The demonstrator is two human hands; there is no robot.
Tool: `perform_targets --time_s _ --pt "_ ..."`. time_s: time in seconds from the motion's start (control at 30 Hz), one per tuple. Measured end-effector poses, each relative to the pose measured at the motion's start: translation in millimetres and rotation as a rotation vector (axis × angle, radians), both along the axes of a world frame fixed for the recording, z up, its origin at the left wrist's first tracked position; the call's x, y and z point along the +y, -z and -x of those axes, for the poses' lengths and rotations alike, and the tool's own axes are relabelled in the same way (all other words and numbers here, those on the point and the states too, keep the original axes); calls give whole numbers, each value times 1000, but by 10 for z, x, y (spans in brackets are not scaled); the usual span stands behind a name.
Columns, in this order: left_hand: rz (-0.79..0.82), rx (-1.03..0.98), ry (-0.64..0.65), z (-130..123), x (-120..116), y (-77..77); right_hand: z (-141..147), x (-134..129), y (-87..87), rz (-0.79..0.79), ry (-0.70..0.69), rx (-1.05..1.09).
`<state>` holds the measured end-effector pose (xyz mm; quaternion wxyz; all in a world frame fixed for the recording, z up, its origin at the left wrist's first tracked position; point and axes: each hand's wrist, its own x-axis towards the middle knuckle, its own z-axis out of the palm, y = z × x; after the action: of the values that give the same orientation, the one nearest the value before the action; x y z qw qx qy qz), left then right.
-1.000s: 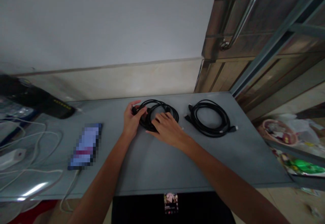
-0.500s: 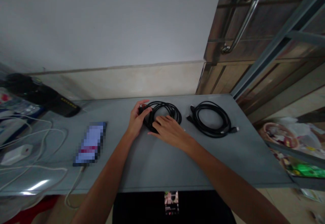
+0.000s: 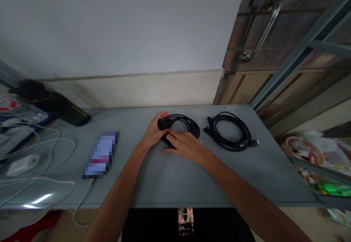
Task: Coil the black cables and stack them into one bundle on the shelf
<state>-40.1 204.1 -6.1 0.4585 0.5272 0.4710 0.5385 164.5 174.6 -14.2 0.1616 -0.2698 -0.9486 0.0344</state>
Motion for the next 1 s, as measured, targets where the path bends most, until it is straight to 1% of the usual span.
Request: perform_targets --time_s 0.17,0.23,0.33,0.4,0.47,0.57,0.7,0.8,0.87,1.0 --pt "-15 57 -31 118 30 -45 -30 36 -6 -42 0 19" --pt "-19 88 -81 210 54 -32 -59 57 -29 -46 16 18" --pt "-32 141 -189 325 87 12 -91 77 -59 -46 45 10" --pt "-35 164 -250 355 97 36 -91 79 -60 -50 52 12" --pt "-30 169 -277 346 93 46 -73 72 -45 -51 57 7" --pt "-15 191 -254 306 78 41 -38 56 -12 -58 67 -13" --pt "-11 232 -173 296 69 30 -15 40 24 -71 69 3" --pt "-43 256 -119 329 74 34 -19 46 46 -59 58 31" --pt "-69 302 -103 360 82 43 -29 60 59 -46 60 57" --pt "-108 432 -99 423 96 60 -58 98 72 -18 108 140"
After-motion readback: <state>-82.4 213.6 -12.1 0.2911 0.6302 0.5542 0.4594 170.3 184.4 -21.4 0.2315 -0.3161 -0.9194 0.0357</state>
